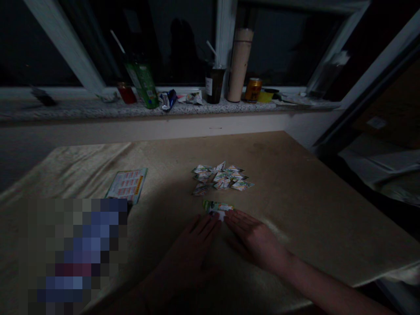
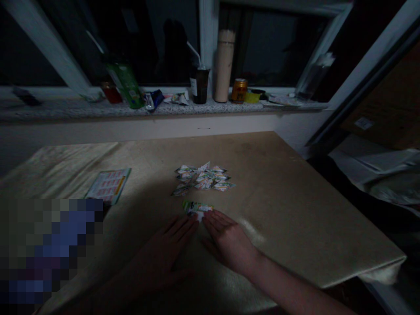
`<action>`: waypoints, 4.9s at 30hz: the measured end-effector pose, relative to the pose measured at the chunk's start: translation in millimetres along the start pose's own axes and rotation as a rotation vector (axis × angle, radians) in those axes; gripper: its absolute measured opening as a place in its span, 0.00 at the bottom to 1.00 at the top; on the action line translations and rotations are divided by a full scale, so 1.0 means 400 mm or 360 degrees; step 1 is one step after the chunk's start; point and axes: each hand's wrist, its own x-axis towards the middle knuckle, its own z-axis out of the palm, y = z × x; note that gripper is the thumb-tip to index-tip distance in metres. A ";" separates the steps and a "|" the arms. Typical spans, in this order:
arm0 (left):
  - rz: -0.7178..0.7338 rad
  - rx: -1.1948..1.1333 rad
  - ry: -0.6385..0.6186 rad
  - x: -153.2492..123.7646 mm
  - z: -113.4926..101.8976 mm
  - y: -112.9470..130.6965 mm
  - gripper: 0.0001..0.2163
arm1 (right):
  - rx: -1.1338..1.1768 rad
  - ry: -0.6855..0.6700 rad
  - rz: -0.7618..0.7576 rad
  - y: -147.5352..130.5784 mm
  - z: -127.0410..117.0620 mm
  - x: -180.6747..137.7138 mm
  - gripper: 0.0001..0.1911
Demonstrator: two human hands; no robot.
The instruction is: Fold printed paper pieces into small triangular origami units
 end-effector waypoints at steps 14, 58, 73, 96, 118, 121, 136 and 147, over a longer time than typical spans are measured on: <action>-0.0004 -0.0053 0.0015 -0.006 -0.003 0.002 0.38 | 0.0220 -0.0060 0.0020 -0.006 0.004 0.003 0.24; 0.0041 -0.0023 0.0134 -0.009 0.009 -0.011 0.35 | 0.0131 0.0039 -0.0094 0.039 -0.018 0.051 0.14; 0.0067 -0.0168 0.0056 -0.009 -0.001 -0.004 0.36 | 0.0302 0.0118 0.0152 0.053 0.022 0.108 0.23; 0.0112 -0.0020 0.0076 -0.002 0.008 -0.011 0.34 | 0.0200 0.0152 0.0190 0.066 0.031 0.119 0.22; -0.0629 -0.0130 0.0617 0.054 -0.007 -0.069 0.17 | 0.0323 0.0126 0.0169 0.071 0.023 0.117 0.25; -0.0628 -0.0070 0.0573 0.070 -0.012 -0.073 0.16 | 0.0316 0.0129 0.0163 0.072 0.028 0.117 0.24; -0.0490 -0.0146 0.0568 0.088 -0.001 -0.070 0.16 | 0.0312 0.0137 0.0172 0.075 0.035 0.116 0.24; -0.0460 0.0063 0.0481 0.073 0.000 -0.049 0.20 | 0.0368 0.0174 0.0140 0.075 0.035 0.110 0.18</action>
